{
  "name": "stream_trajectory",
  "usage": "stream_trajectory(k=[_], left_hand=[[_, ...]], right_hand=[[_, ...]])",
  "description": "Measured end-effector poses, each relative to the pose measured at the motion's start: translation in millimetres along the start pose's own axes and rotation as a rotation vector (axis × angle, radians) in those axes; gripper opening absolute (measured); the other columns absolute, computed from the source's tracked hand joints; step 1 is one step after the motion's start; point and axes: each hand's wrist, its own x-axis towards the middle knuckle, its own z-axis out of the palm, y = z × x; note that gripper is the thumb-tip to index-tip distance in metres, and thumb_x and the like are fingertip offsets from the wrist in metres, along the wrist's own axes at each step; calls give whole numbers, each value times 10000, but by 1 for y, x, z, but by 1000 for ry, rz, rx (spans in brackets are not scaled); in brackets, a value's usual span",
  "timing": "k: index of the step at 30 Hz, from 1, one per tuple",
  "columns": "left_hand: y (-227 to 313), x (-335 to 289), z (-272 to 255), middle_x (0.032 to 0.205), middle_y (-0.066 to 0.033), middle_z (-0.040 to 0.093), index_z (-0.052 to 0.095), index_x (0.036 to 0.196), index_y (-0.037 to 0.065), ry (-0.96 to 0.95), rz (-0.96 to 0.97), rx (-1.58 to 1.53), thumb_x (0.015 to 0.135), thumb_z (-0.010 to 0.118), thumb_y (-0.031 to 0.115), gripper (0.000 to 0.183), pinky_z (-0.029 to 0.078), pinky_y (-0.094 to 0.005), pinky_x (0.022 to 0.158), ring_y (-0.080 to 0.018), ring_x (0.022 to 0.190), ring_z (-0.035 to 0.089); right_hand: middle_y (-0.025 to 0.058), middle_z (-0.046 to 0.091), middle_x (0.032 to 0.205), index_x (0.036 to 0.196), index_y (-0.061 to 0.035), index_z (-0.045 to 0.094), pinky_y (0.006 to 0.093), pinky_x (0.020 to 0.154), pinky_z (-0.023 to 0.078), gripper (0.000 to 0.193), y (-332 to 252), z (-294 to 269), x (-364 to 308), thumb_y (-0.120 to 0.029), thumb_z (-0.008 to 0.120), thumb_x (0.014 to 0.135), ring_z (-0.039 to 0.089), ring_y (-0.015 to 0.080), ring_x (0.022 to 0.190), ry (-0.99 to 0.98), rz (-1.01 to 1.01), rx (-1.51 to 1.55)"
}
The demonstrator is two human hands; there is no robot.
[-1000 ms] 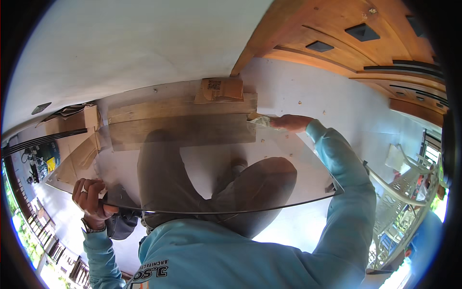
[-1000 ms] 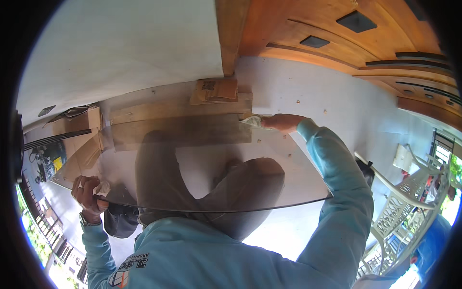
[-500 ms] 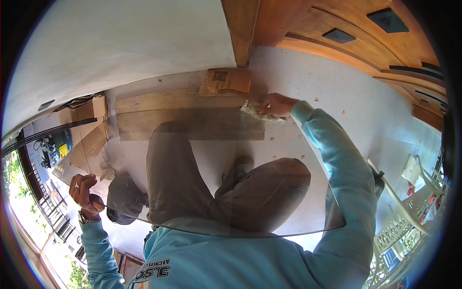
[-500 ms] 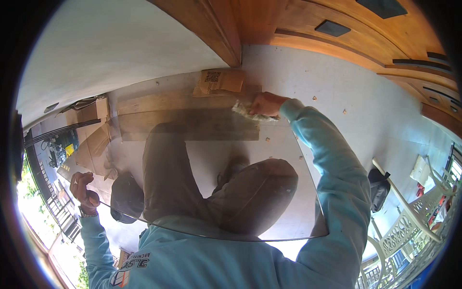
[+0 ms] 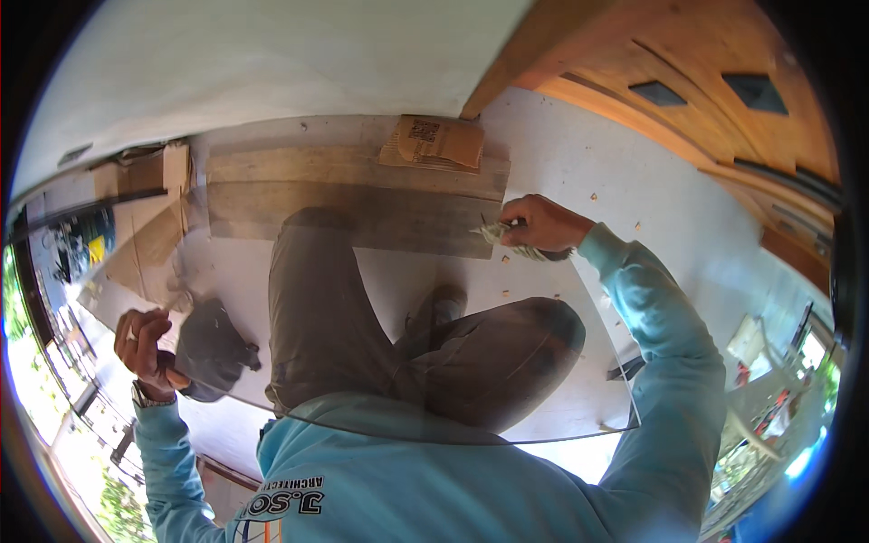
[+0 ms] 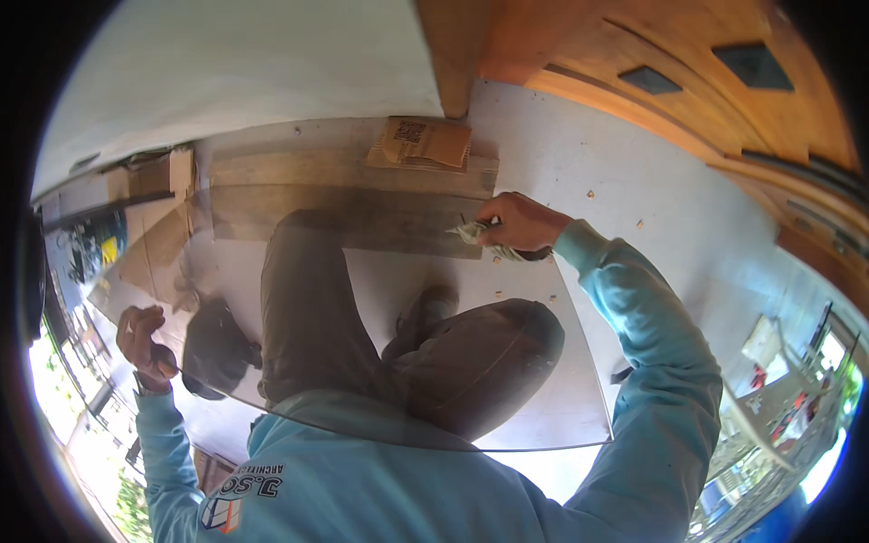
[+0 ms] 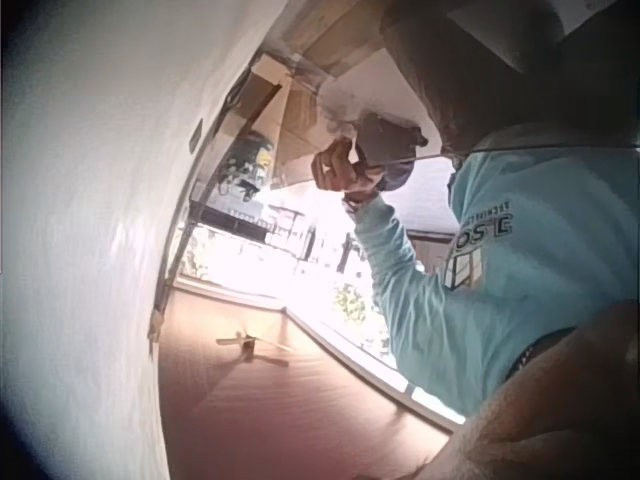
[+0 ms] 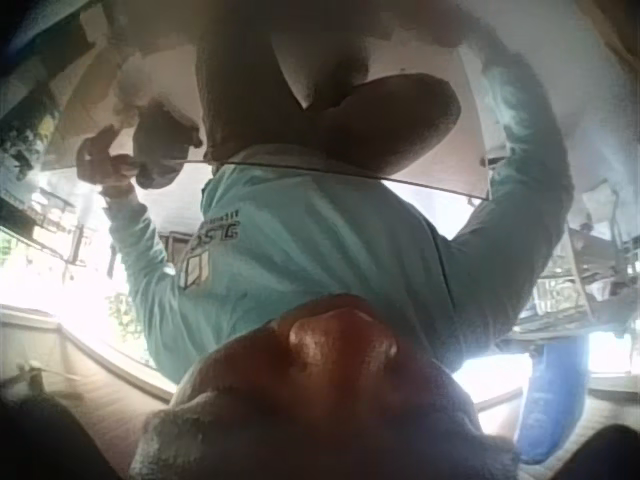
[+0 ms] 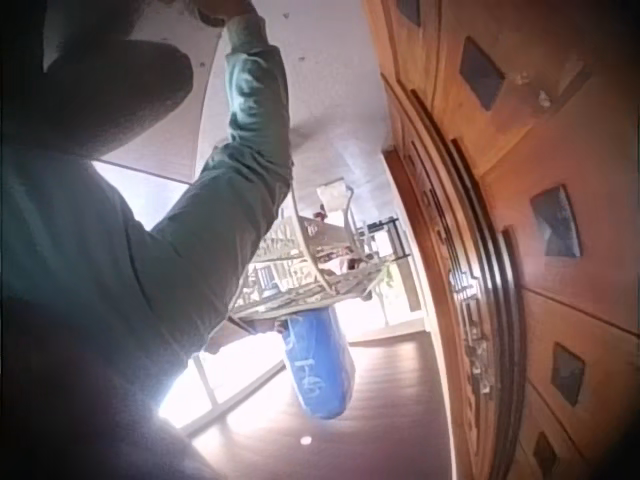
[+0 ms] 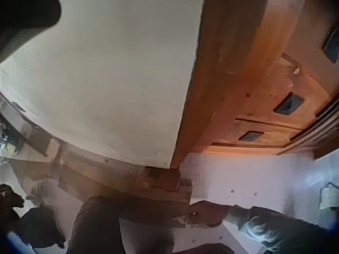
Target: Cleaning and inspecting a large glass or acrylic panel at a fabrication site.
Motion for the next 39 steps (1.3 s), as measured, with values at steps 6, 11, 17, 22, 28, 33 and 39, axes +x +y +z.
stream_trajectory(k=[6,11,17,22,28,33,39], left_hand=[[6,6,3,726,-171,607,572,769,-32,-17,-28,1,838,329,752,824,447,-400,537,-329,607,578],[5,1,5,715,-167,592,563,761,-30,14,-8,-42,760,376,806,857,457,-376,521,-324,586,582],[3,-3,4,715,-178,594,559,756,-41,-18,-27,-71,734,368,833,895,477,-392,540,-337,609,596],[5,-2,-3,705,-166,621,567,756,-4,-37,-9,-38,735,401,826,847,496,-391,544,-324,638,643],[1,-3,7,708,-163,631,574,762,0,-37,-12,-74,720,407,844,861,507,-395,562,-325,648,652],[2,5,-6,693,-160,629,575,741,5,-37,28,-29,693,420,858,868,515,-396,569,-322,652,656],[0,2,2,666,-154,612,574,726,-5,3,12,-51,686,427,853,871,514,-394,564,-312,620,642]], right_hand=[[96,619,838,914,17,657,318,780,459,194,-25,-6,-9,-109,697,773,598,239,814,-104,-72,-31],[141,651,852,908,-1,693,361,752,482,228,-8,8,39,-117,734,716,628,295,830,89,-26,-250],[152,638,838,871,-3,693,371,722,484,191,-21,12,62,-97,729,709,626,307,798,62,33,-316],[150,633,844,875,-3,695,378,721,482,178,-51,11,25,-63,715,709,626,316,804,-21,-4,-220],[147,636,856,854,4,690,380,747,489,165,-30,20,73,-59,709,703,623,332,823,53,105,-341],[141,647,876,851,-7,690,385,766,494,182,-41,4,58,-94,722,695,625,331,836,-77,48,-397],[136,666,915,899,-55,702,391,797,497,210,-32,13,72,-115,709,698,634,327,873,-37,186,-456]])
